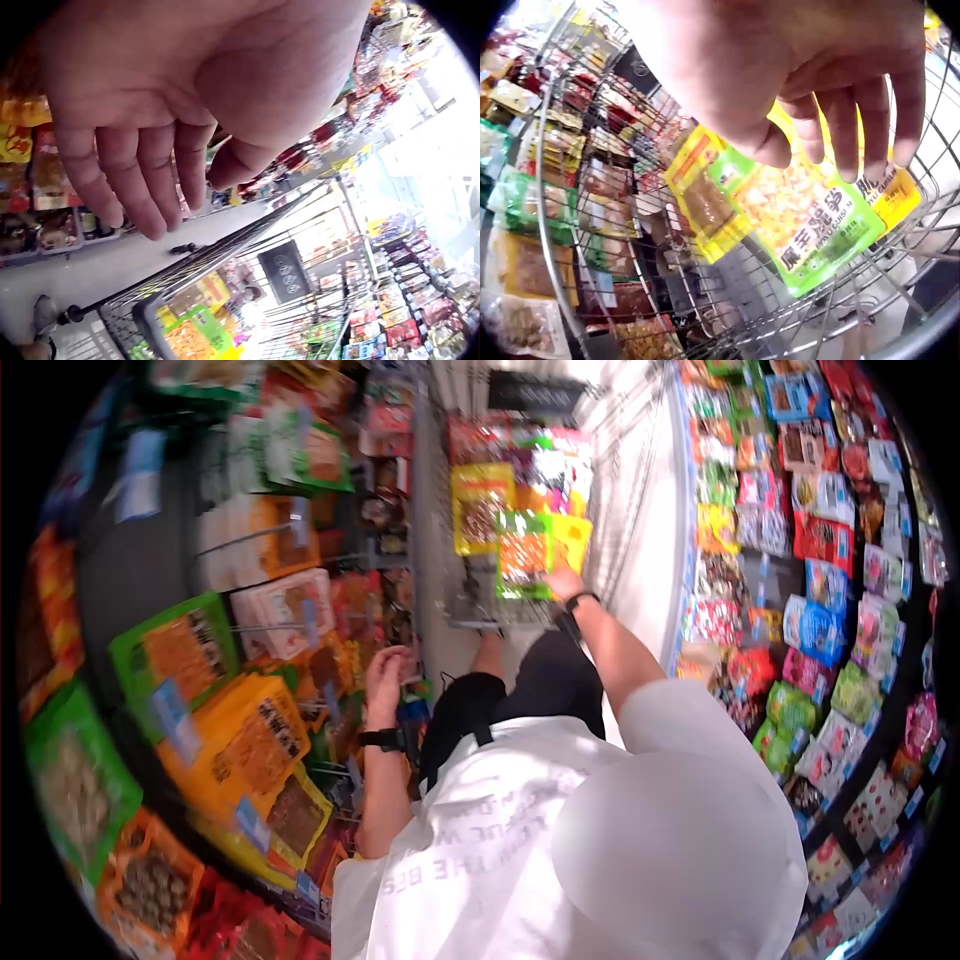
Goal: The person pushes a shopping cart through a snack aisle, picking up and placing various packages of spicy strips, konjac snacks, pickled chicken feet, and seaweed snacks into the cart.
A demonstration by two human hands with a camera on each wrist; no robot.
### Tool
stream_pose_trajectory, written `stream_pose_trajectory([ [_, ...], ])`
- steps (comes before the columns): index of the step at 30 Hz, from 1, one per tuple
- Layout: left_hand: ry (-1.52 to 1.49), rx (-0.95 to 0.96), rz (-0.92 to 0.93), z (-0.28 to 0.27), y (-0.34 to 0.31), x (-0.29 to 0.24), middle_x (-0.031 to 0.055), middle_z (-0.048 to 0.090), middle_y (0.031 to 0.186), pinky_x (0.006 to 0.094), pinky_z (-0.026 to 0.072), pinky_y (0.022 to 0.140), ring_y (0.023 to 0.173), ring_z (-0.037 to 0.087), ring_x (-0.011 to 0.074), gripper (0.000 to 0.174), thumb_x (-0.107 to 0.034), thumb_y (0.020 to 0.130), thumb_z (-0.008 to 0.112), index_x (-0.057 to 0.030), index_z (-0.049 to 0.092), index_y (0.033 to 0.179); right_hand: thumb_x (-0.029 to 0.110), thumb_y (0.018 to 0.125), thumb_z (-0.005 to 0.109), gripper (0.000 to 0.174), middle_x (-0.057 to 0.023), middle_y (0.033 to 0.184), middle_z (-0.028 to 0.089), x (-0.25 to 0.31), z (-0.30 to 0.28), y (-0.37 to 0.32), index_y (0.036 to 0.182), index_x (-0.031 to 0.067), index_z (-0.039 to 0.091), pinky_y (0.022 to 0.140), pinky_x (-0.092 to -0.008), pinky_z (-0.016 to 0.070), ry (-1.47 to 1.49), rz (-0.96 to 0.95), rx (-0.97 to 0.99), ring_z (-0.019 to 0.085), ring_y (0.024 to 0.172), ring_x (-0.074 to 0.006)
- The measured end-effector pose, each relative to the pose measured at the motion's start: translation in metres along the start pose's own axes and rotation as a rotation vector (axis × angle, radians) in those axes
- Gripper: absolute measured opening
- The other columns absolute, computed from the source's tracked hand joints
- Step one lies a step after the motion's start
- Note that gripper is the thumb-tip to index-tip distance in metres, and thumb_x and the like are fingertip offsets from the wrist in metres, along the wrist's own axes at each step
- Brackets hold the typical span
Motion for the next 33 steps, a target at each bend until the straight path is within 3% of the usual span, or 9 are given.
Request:
stream_pose_trajectory([
  [5,0.008,0.03,0.343,0.001,-0.034,-0.131,0.0021,0.061,0.102,0.0241,0.0442,0.074,0.094,0.057,0.0122,0.021,-0.022,0.091,0.051,-0.0086,0.056,0.107,0.029,0.081,0.059,0.037,-0.0143,0.099,0.064,0.026,-0.012,-0.017,0.109,0.0044,0.058,0.078,-0.0354,0.0473,0.345,-0.355,-0.072,0.062,0.087,-0.0245],
  [6,-0.017,-0.008,0.427,-0.006,-0.04,-0.155,0.0019,0.06,0.102,0.0243,0.0442,0.074,0.095,0.057,0.012,0.022,-0.02,0.091,0.052,-0.0081,0.055,0.109,0.019,0.082,0.056,0.032,-0.0102,0.095,0.065,0.064,-0.039,-0.051,0.11,0.0039,0.057,0.075,-0.033,0.0483,0.261,-0.193,-0.096,0.062,0.083,-0.0218],
  [9,-0.092,-0.129,0.645,-0.033,-0.065,-0.224,0.0018,0.058,0.098,0.0231,0.0438,0.076,0.091,0.055,0.0097,0.03,-0.013,0.088,0.056,-0.0052,0.049,0.116,0.007,0.086,0.047,0.029,-0.0101,0.088,0.064,0.16,-0.063,-0.118,0.114,0.0025,0.053,0.067,-0.0261,0.049,0.747,-0.347,0.101,0.061,0.075,-0.0153],
  [13,-0.284,-0.403,0.764,-0.08,-0.093,-0.281,0.004,0.055,0.091,0.0247,0.0433,0.077,0.087,0.053,0.0106,0.061,-0.015,0.086,0.057,-0.0026,0.025,0.136,0.007,0.087,0.046,0.027,-0.0093,0.088,0.064,0.275,-0.082,-0.182,0.111,-0.0024,0.052,0.067,-0.0243,0.0487,0.608,-0.667,0.208,0.061,0.074,-0.0136],
  [15,-0.193,-0.829,0.93,-0.124,-0.104,-0.283,0.018,0.042,0.125,0.0348,0.0416,0.089,0.109,0.048,0.0263,0.072,-0.013,0.086,0.054,-0.0043,0.01,0.142,0.008,0.088,0.046,0.025,-0.0096,0.09,0.063,0.306,-0.075,-0.181,0.11,-0.0034,0.053,0.069,-0.0244,0.0487,0.58,-0.777,0.271,0.061,0.076,-0.0135],
  [18,-0.505,-0.692,0.877,-0.149,-0.109,-0.264,0.0147,0.027,0.141,0.0375,0.0428,0.087,0.111,0.047,0.0245,0.077,-0.023,0.089,0.054,-0.0129,0.001,0.144,0.009,0.089,0.046,0.024,-0.0096,0.09,0.063,0.367,-0.096,-0.232,0.108,-0.0031,0.054,0.071,-0.0241,0.0484,0.518,-0.842,0.339,0.06,0.076,-0.0133],
  [22,-0.533,-0.868,0.738,-0.173,-0.113,-0.235,0.017,0.019,0.144,0.0431,0.035,0.099,0.131,0.026,0.0302,0.076,-0.029,0.088,0.052,-0.013,0.003,0.144,0.007,0.089,0.045,0.022,-0.0081,0.088,0.063,0.411,-0.095,-0.261,0.105,-0.0031,0.057,0.074,-0.0254,0.0485,0.59,-0.901,0.469,0.059,0.08,-0.0133],
  [29,-0.367,-1.228,0.681,-0.195,-0.129,-0.233,0.0211,0.037,0.133,0.0434,0.0381,0.09,0.117,0.043,0.0343,0.064,-0.027,0.087,0.054,-0.0032,0.021,0.136,0.007,0.089,0.047,0.019,-0.0064,0.086,0.064,0.477,-0.062,-0.301,0.102,-0.0017,0.058,0.067,-0.0239,0.0488,0.407,-1.009,0.551,0.061,0.077,-0.0116],
  [33,-0.429,-1.044,0.702,-0.203,-0.122,-0.23,0.0184,0.021,0.143,0.0482,0.0321,0.095,0.123,0.034,0.0375,0.073,-0.03,0.085,0.055,-0.0101,0.014,0.142,0.009,0.089,0.047,0.019,-0.0061,0.086,0.065,0.482,-0.045,-0.303,0.101,-0.0003,0.058,0.066,-0.0242,0.0489,0.347,-0.998,0.608,0.062,0.074,-0.0123],
])
Point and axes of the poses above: each hand's wrist, its own y-axis towards the middle knuckle, its own z-axis out of the palm, x = y × z, the point moved 7 cm from there along y, towards the middle knuckle
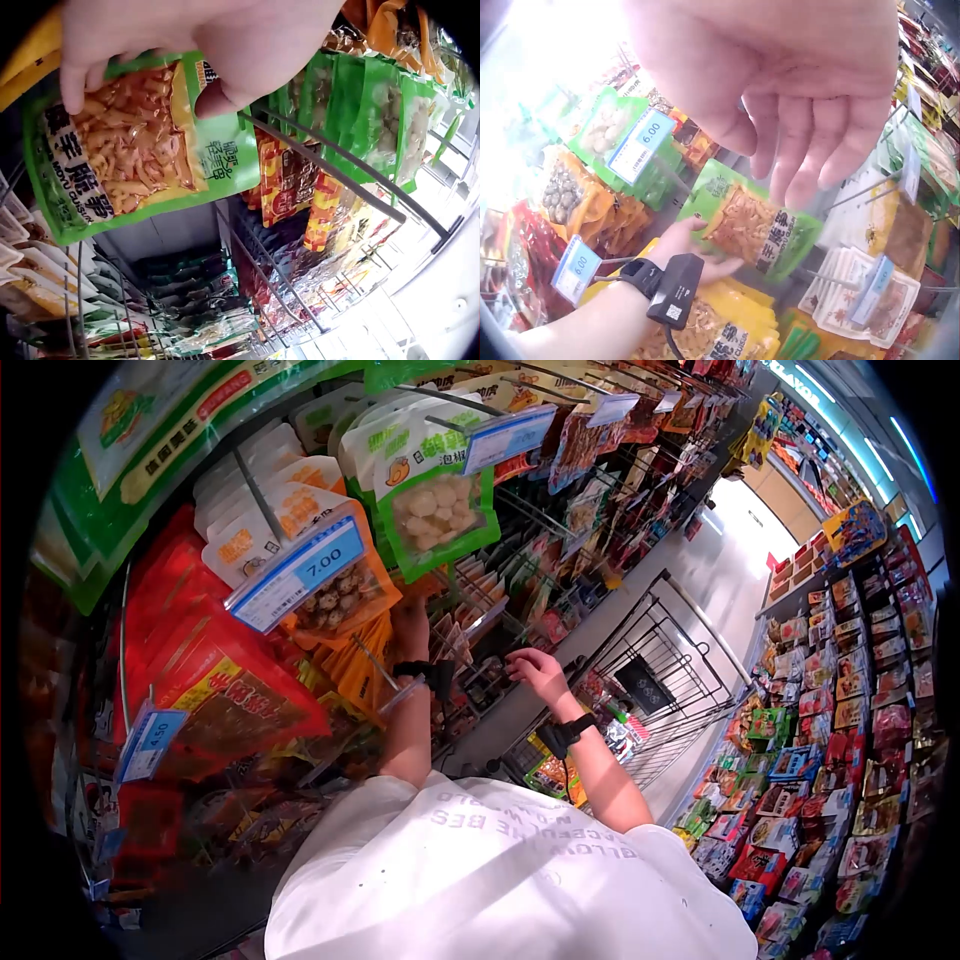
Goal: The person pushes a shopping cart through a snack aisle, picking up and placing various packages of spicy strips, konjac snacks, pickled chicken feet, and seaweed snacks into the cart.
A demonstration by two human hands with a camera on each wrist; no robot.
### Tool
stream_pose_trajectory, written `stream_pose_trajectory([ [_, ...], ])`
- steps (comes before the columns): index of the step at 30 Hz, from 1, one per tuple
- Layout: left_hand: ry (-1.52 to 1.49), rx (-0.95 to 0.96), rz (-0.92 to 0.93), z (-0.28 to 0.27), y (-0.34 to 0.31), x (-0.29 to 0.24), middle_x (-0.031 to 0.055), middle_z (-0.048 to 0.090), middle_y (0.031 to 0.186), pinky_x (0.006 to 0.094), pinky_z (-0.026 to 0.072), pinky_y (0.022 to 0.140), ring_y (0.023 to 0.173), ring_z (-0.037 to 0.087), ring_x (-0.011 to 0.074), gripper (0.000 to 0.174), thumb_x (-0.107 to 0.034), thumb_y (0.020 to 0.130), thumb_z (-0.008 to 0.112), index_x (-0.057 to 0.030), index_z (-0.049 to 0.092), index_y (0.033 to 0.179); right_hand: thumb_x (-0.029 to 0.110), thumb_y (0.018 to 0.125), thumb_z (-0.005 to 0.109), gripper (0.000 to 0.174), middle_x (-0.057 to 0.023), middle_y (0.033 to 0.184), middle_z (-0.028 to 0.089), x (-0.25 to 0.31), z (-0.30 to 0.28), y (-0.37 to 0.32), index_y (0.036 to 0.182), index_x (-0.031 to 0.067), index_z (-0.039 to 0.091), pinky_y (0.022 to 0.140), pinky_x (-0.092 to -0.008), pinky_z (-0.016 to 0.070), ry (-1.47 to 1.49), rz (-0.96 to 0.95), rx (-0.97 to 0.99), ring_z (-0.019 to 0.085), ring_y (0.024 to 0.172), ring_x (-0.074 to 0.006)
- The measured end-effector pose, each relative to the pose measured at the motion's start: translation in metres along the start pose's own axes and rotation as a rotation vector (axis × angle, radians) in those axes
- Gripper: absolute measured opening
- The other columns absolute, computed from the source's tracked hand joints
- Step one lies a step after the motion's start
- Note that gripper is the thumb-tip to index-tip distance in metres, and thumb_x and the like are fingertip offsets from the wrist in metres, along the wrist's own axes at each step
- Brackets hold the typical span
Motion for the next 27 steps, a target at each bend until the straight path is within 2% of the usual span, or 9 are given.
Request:
stream_pose_trajectory([
  [2,-0.038,-0.133,0.134,-0.007,-0.01,-0.02,0.0188,0.048,0.12,0.044,0.04,0.083,0.106,0.049,0.0348,0.052,-0.022,0.086,0.057,-0.0003,0.036,0.128,0.009,0.088,0.046,0.02,-0.0053,0.087,0.065,-0.007,0.001,0.004,0.102,0.0005,0.058,0.065,-0.023,0.0481,0.002,0.046,0.0,0.062,0.074,-0.012],
  [5,-0.093,-0.025,-0.068,0.007,0.029,0.071,0.0183,0.053,0.114,0.0429,0.0405,0.081,0.101,0.052,0.0337,0.047,-0.021,0.086,0.059,0.0015,0.041,0.123,0.01,0.089,0.044,0.022,-0.005,0.089,0.065,-0.017,-0.006,0.013,0.105,0.0027,0.058,0.06,-0.021,0.0448,0.052,0.081,0.041,0.061,0.074,-0.0109],
  [12,0.241,0.12,0.143,0.03,0.016,0.03,0.0201,0.058,0.103,0.0449,0.0418,0.073,0.092,0.054,0.0378,0.041,-0.036,0.09,0.05,-0.0004,0.051,0.109,0.015,0.089,0.052,0.021,-0.0037,0.083,0.064,-0.009,-0.022,0.032,0.106,0.0036,0.058,0.052,-0.0191,0.0412,0.037,0.064,0.048,0.054,0.063,-0.0058],
  [15,0.333,0.078,0.342,0.034,0.005,0.018,0.0203,0.046,0.057,0.0479,0.0367,0.057,0.057,0.049,0.0402,0.06,-0.052,0.091,0.037,0.0001,0.057,0.07,0.015,0.086,0.055,0.029,-0.0051,0.095,0.063,-0.003,-0.023,0.051,0.113,0.0034,0.055,0.069,-0.0239,0.0458,-0.269,-0.09,0.059,0.058,0.081,-0.0116],
  [17,0.365,0.145,0.342,0.038,-0.013,0.008,0.0183,0.045,0.055,0.0465,0.0362,0.055,0.056,0.049,0.0373,0.06,-0.053,0.091,0.036,-0.0006,0.057,0.07,0.015,0.085,0.057,0.038,-0.0082,0.111,0.058,0.007,-0.025,0.055,0.12,0.0033,0.05,0.09,-0.0284,0.0408,-0.224,0.007,0.03,0.053,0.106,-0.0181],
  [19,0.419,0.437,0.022,0.045,-0.033,0.005,0.0163,0.057,0.066,0.0434,0.0408,0.06,0.064,0.057,0.0294,0.043,-0.039,0.093,0.044,-0.0002,0.06,0.085,0.021,0.085,0.057,0.048,-0.0114,0.124,0.05,0.022,-0.027,0.059,0.128,0.0041,0.042,0.095,-0.0303,0.0369,-0.245,-0.036,0.007,0.047,0.115,-0.0201],
  [22,0.149,0.537,-0.029,0.057,-0.07,-0.003,0.0105,0.063,0.084,0.0381,0.0463,0.066,0.079,0.061,0.0199,0.029,-0.027,0.093,0.048,-0.0017,0.058,0.103,0.033,0.085,0.057,0.056,-0.0191,0.13,0.045,0.023,-0.052,0.074,0.13,0.0044,0.04,0.101,-0.0353,0.0305,-0.465,-0.175,-0.137,0.041,0.122,-0.0305],
  [24,-0.243,0.599,-0.139,0.062,-0.1,-0.016,0.0073,0.06,0.097,0.035,0.0466,0.071,0.087,0.059,0.0174,0.031,-0.028,0.092,0.051,-0.0033,0.054,0.111,0.039,0.085,0.057,0.058,-0.02,0.127,0.046,0.058,-0.054,0.058,0.128,0.0037,0.043,0.1,-0.0367,0.0313,-0.834,-0.351,-0.216,0.04,0.122,-0.0318],
  [27,-0.672,0.716,-0.278,0.063,-0.122,-0.02,0.0053,0.055,0.116,0.0328,0.0454,0.083,0.103,0.055,0.017,0.041,-0.027,0.091,0.053,-0.0047,0.045,0.124,0.033,0.084,0.061,0.051,-0.0141,0.108,0.059,0.053,-0.069,0.029,0.119,-0.0019,0.049,0.087,-0.0308,0.0406,-0.495,-0.108,-0.113,0.054,0.101,-0.0222],
])
Point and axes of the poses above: each hand's wrist, its own y-axis towards the middle knuckle, its own z-axis out of the palm, x = y × z, the point moved 7 cm from there along y, towards the middle knuckle
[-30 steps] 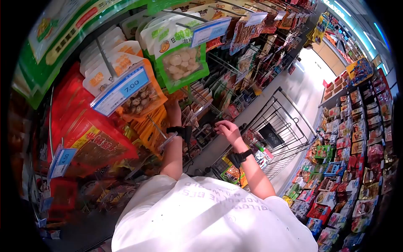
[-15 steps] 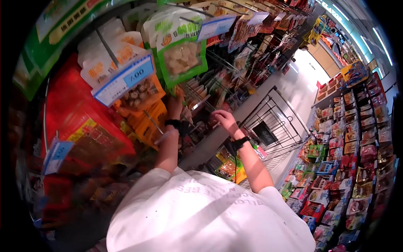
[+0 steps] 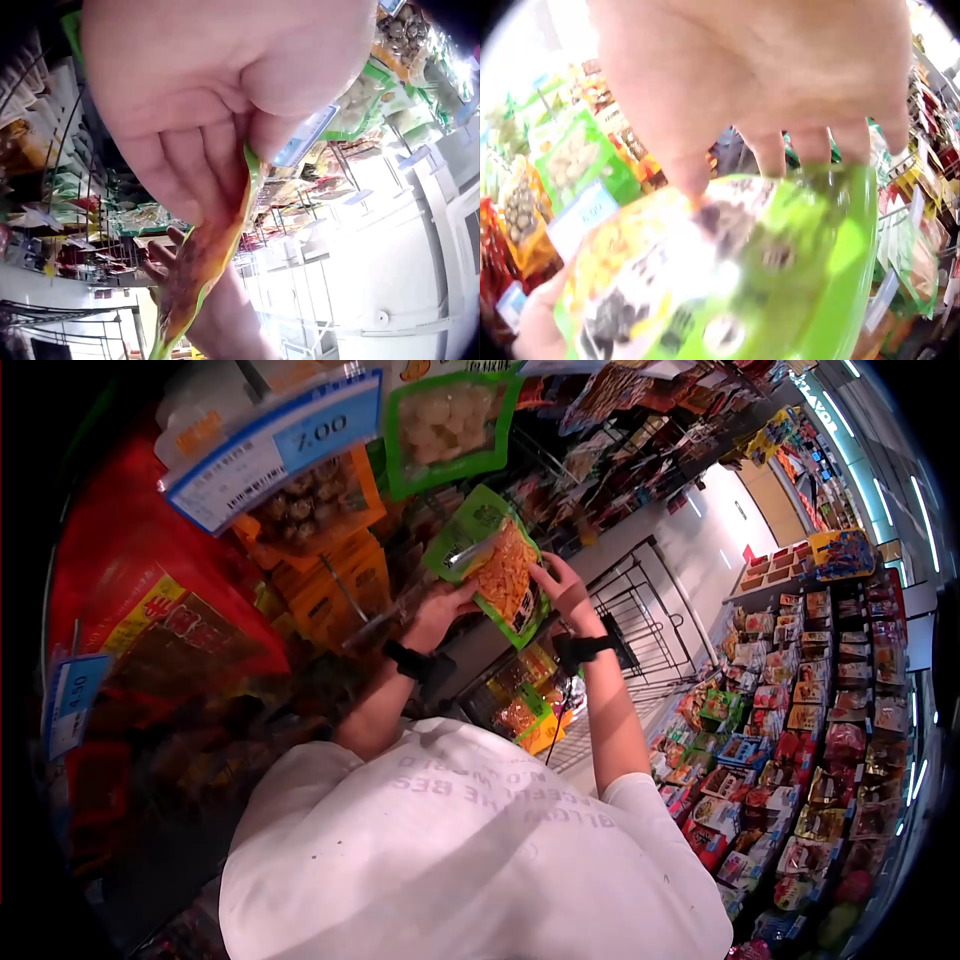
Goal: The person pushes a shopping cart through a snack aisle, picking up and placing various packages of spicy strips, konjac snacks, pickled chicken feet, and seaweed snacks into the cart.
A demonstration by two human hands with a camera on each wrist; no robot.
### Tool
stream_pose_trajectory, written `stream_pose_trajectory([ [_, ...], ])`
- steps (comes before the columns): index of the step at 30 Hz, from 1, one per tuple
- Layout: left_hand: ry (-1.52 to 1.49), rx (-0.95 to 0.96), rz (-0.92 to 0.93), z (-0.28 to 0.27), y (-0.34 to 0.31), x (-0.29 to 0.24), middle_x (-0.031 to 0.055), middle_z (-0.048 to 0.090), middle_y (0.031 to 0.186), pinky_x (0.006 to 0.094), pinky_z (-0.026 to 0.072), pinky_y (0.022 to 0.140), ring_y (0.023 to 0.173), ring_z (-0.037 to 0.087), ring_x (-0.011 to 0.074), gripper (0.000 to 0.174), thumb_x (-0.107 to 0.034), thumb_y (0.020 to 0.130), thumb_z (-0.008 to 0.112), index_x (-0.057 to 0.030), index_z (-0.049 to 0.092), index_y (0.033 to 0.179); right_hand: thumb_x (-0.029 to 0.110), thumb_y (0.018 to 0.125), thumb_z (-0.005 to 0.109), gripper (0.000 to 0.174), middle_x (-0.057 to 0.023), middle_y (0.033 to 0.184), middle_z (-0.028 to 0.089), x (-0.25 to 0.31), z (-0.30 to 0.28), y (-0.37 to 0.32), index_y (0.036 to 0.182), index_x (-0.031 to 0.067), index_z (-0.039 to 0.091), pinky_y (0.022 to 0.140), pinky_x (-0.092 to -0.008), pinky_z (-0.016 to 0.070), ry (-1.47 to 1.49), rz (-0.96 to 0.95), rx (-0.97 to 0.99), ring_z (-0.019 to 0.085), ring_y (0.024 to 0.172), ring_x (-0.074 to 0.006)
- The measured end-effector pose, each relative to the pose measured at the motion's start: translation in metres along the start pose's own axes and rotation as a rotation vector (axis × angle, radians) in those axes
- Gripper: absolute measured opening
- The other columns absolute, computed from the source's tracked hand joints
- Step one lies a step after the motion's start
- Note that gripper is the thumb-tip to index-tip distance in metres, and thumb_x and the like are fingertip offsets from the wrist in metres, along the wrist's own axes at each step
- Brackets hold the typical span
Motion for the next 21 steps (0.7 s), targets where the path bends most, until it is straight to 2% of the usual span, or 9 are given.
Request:
stream_pose_trajectory([
  [3,-0.084,0.052,-0.068,-0.004,-0.007,0.011,0.0069,0.053,0.121,0.0344,0.0426,0.09,0.106,0.054,0.019,0.041,-0.024,0.091,0.052,-0.0037,0.044,0.126,0.017,0.082,0.066,0.03,-0.0027,0.088,0.061,-0.007,-0.01,-0.043,0.103,-0.0014,0.056,0.071,-0.022,0.0434,0.338,0.228,0.064,0.055,0.082,-0.0077],
  [5,-0.168,0.024,-0.197,-0.007,-0.013,0.02,0.0075,0.054,0.121,0.0355,0.0414,0.092,0.106,0.054,0.0197,0.038,-0.023,0.092,0.051,-0.0029,0.047,0.124,0.013,0.081,0.065,0.025,0.0002,0.08,0.06,-0.002,-0.018,-0.073,0.101,-0.0009,0.056,0.066,-0.0208,0.0429,0.285,0.201,-0.069,0.054,0.075,-0.0059],
  [7,-0.019,-0.031,-0.257,-0.019,-0.012,0.035,0.0062,0.055,0.119,0.0318,0.0406,0.092,0.105,0.054,0.0164,0.038,-0.025,0.092,0.052,-0.0024,0.05,0.122,0.01,0.08,0.064,0.024,0.0035,0.075,0.058,-0.034,-0.008,-0.102,0.1,-0.0006,0.055,0.061,-0.0187,0.0414,0.315,0.275,0.035,0.053,0.069,-0.0041],
  [8,0.031,0.048,-0.166,-0.01,-0.011,0.032,0.0055,0.056,0.117,0.0294,0.0408,0.091,0.104,0.053,0.0142,0.04,-0.028,0.091,0.052,-0.0018,0.05,0.121,0.011,0.081,0.064,0.024,0.0065,0.07,0.056,-0.039,0.0,-0.12,0.1,0.0,0.055,0.057,-0.017,0.0395,0.298,0.316,0.074,0.051,0.063,-0.0024],
  [11,0.352,0.163,-0.101,0.009,-0.01,0.035,0.0039,0.06,0.107,0.0235,0.043,0.084,0.097,0.054,0.0082,0.037,-0.028,0.092,0.052,0.0007,0.054,0.115,0.009,0.085,0.061,0.034,-0.002,0.099,0.061,-0.027,0.029,-0.166,0.116,0.0,0.051,0.078,-0.0222,0.044,0.702,0.36,-0.047,0.056,0.089,-0.0076],
  [12,0.322,0.19,-0.228,0.012,-0.008,0.05,0.0038,0.061,0.106,0.0237,0.0439,0.083,0.095,0.055,0.0082,0.035,-0.027,0.092,0.051,0.0008,0.055,0.113,0.008,0.086,0.058,0.037,-0.0054,0.112,0.058,-0.038,0.034,-0.18,0.121,-0.0007,0.048,0.088,-0.0255,0.0417,0.715,0.377,-0.036,0.054,0.1,-0.0103],
  [13,0.296,0.232,-0.355,0.021,-0.008,0.066,0.0038,0.061,0.105,0.024,0.0448,0.082,0.092,0.056,0.0082,0.033,-0.025,0.092,0.051,0.0009,0.056,0.112,0.008,0.088,0.055,0.034,-0.0053,0.11,0.059,-0.038,0.036,-0.189,0.119,-0.002,0.048,0.087,-0.0256,0.0422,0.728,0.363,-0.06,0.055,0.098,-0.011],
  [16,0.163,0.257,-0.372,0.045,-0.01,0.059,0.0045,0.062,0.104,0.0244,0.0459,0.081,0.091,0.058,0.0089,0.031,-0.023,0.093,0.05,0.0003,0.056,0.112,0.009,0.089,0.053,0.029,-0.0059,0.109,0.059,-0.012,0.032,-0.195,0.115,-0.0029,0.05,0.085,-0.0259,0.0424,0.769,0.313,-0.162,0.055,0.097,-0.0118],
  [21,0.283,0.35,-0.356,0.052,0.001,0.071,0.0028,0.061,0.104,0.023,0.0433,0.084,0.094,0.056,0.008,0.031,-0.022,0.092,0.051,0.0,0.054,0.113,0.014,0.087,0.058,0.027,-0.004,0.101,0.061,-0.017,0.011,-0.209,0.109,-0.0026,0.056,0.078,-0.024,0.0444,0.585,0.364,-0.437,0.055,0.087,-0.0086],
])
Point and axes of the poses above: each hand's wrist, its own y-axis towards the middle knuckle, its own z-axis out of the palm, x = y × z, the point moved 7 cm from there along y, towards the middle knuckle
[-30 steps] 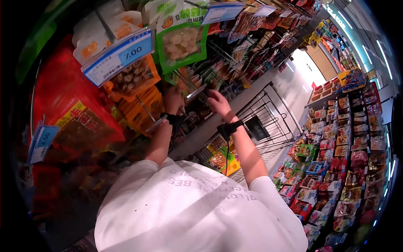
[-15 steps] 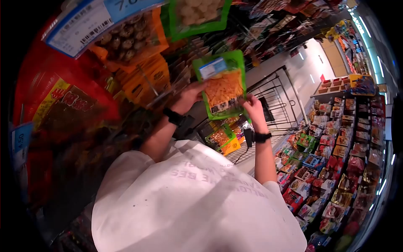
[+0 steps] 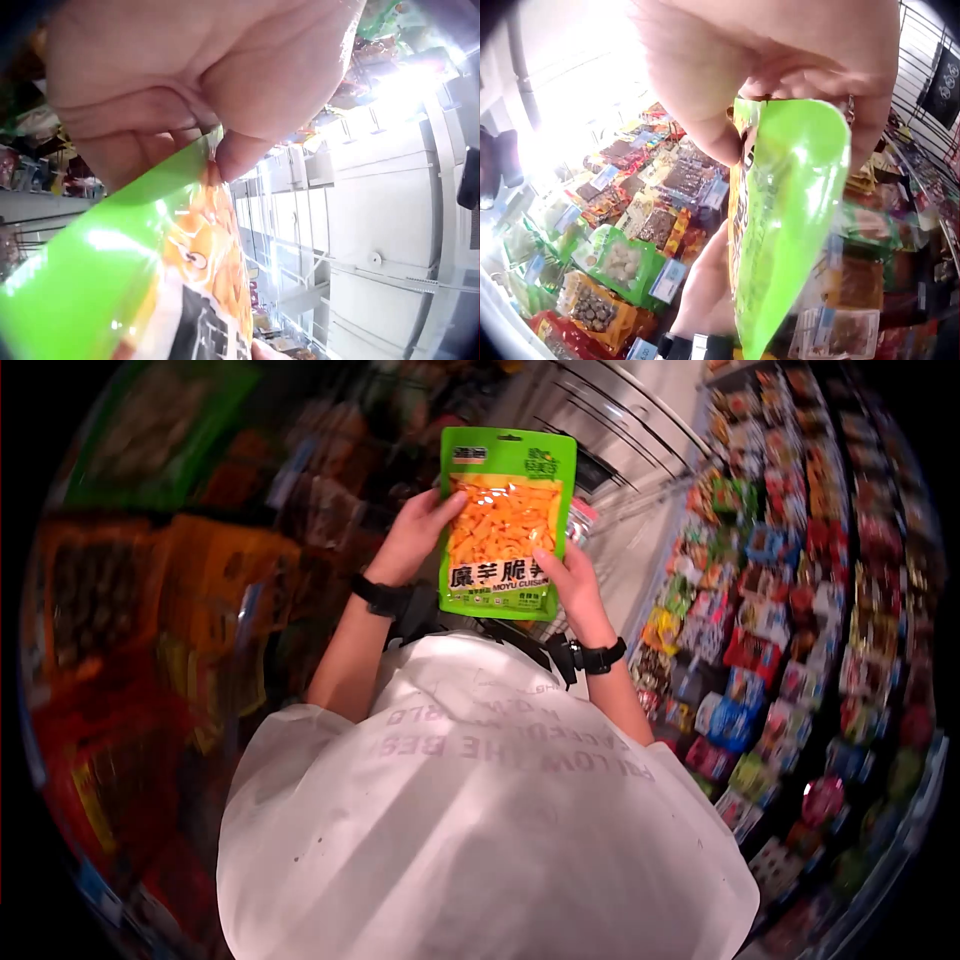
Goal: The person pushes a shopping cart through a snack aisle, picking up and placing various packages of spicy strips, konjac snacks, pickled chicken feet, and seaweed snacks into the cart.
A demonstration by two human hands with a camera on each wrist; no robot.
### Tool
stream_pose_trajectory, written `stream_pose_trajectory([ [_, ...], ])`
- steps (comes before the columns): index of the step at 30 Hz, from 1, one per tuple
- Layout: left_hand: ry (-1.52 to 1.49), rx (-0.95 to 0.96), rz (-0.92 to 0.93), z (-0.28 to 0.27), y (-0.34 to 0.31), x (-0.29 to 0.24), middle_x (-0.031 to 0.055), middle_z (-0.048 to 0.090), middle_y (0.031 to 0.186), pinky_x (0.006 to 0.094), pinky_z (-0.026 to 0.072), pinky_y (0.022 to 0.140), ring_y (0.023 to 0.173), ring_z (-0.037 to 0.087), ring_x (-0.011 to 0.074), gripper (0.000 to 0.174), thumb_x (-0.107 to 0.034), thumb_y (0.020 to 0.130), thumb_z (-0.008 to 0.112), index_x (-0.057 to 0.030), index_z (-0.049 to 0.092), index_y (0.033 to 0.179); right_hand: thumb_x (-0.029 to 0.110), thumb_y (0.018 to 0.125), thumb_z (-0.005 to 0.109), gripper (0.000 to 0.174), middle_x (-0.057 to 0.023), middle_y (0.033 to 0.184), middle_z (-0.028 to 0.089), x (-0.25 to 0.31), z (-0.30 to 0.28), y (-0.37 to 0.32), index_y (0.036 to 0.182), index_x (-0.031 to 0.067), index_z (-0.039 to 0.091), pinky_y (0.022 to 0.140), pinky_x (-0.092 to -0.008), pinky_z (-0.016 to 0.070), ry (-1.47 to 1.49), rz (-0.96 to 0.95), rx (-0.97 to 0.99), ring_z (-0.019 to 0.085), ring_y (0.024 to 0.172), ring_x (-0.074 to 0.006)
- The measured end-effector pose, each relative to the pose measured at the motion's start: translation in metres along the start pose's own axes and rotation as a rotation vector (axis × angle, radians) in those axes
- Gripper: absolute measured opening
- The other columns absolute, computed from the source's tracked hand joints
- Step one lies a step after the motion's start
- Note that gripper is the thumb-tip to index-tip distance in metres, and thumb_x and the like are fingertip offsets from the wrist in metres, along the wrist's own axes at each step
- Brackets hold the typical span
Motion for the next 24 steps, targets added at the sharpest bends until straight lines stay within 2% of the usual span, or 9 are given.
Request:
stream_pose_trajectory([
  [6,0.0,0.221,-0.087,0.025,0.014,-0.015,0.0014,0.062,0.101,0.0208,0.0432,0.08,0.089,0.056,0.0054,0.029,-0.022,0.093,0.05,0.0002,0.056,0.11,0.014,0.088,0.057,0.027,-0.0039,0.101,0.062,0.008,-0.009,-0.011,0.11,-0.002,0.055,0.078,-0.0236,0.0448,0.046,-0.054,-0.172,0.056,0.086,-0.0082],
  [8,-0.005,0.274,-0.052,0.024,0.025,0.003,0.0014,0.062,0.101,0.0206,0.0429,0.08,0.089,0.056,0.0051,0.029,-0.022,0.093,0.05,0.001,0.056,0.11,0.014,0.088,0.056,0.027,-0.0048,0.102,0.062,-0.005,-0.01,-0.007,0.11,-0.0019,0.054,0.078,-0.0242,0.0458,0.206,-0.026,-0.238,0.058,0.087,-0.0092],
  [10,-0.026,0.312,-0.043,0.026,0.031,0.015,0.0013,0.061,0.102,0.0211,0.0431,0.081,0.089,0.055,0.0045,0.03,-0.022,0.093,0.05,0.0016,0.056,0.111,0.014,0.089,0.056,0.027,-0.0066,0.102,0.062,-0.019,-0.014,-0.002,0.11,-0.0025,0.053,0.078,-0.0248,0.0468,0.231,-0.044,-0.264,0.059,0.089,-0.0107],
  [12,-0.027,0.322,-0.073,0.029,0.034,0.023,0.0014,0.061,0.101,0.0209,0.0434,0.08,0.089,0.055,0.0044,0.03,-0.022,0.093,0.049,0.0015,0.055,0.111,0.013,0.089,0.055,0.027,-0.0079,0.102,0.062,-0.034,-0.021,-0.001,0.11,-0.0032,0.053,0.079,-0.025,0.0474,0.298,-0.024,-0.325,0.06,0.089,-0.0112],
  [16,-0.003,0.322,-0.091,0.037,0.042,0.044,0.0014,0.061,0.101,0.0206,0.0437,0.079,0.088,0.056,0.0045,0.03,-0.022,0.093,0.049,0.0017,0.055,0.111,0.013,0.088,0.055,0.026,-0.0089,0.102,0.062,-0.049,-0.036,0.002,0.109,-0.0038,0.054,0.077,-0.0254,0.0489,0.326,0.002,-0.308,0.06,0.087,-0.0119],
  [18,-0.027,0.26,-0.096,0.038,0.042,0.048,0.0015,0.062,0.095,0.0213,0.0438,0.077,0.085,0.054,0.0045,0.029,-0.023,0.093,0.05,0.0023,0.057,0.106,0.013,0.088,0.055,0.026,-0.0088,0.102,0.062,-0.049,-0.041,0.003,0.109,-0.0038,0.054,0.076,-0.0256,0.0492,0.347,0.027,-0.289,0.06,0.087,-0.0121],
  [22,0.002,0.203,-0.138,0.05,0.042,0.047,0.0015,0.062,0.094,0.0211,0.0434,0.076,0.084,0.054,0.0048,0.029,-0.023,0.093,0.05,0.0025,0.057,0.105,0.012,0.088,0.055,0.026,-0.0088,0.102,0.062,-0.044,-0.051,0.007,0.109,-0.0036,0.055,0.075,-0.026,0.0496,0.408,0.103,-0.231,0.061,0.086,-0.0127],
  [24,0.016,0.166,-0.156,0.048,0.045,0.063,0.0014,0.062,0.094,0.0207,0.0432,0.075,0.083,0.054,0.005,0.029,-0.024,0.093,0.05,0.0022,0.058,0.104,0.011,0.088,0.055,0.026,-0.0088,0.102,0.062,-0.052,-0.058,0.008,0.109,-0.0035,0.055,0.075,-0.0262,0.0496,0.436,0.13,-0.227,0.061,0.085,-0.013],
])
Point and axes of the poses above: each hand's wrist, its own y-axis towards the middle knuckle, its own z-axis out of the palm, x = y × z, the point moved 7 cm from there along y, towards the middle knuckle
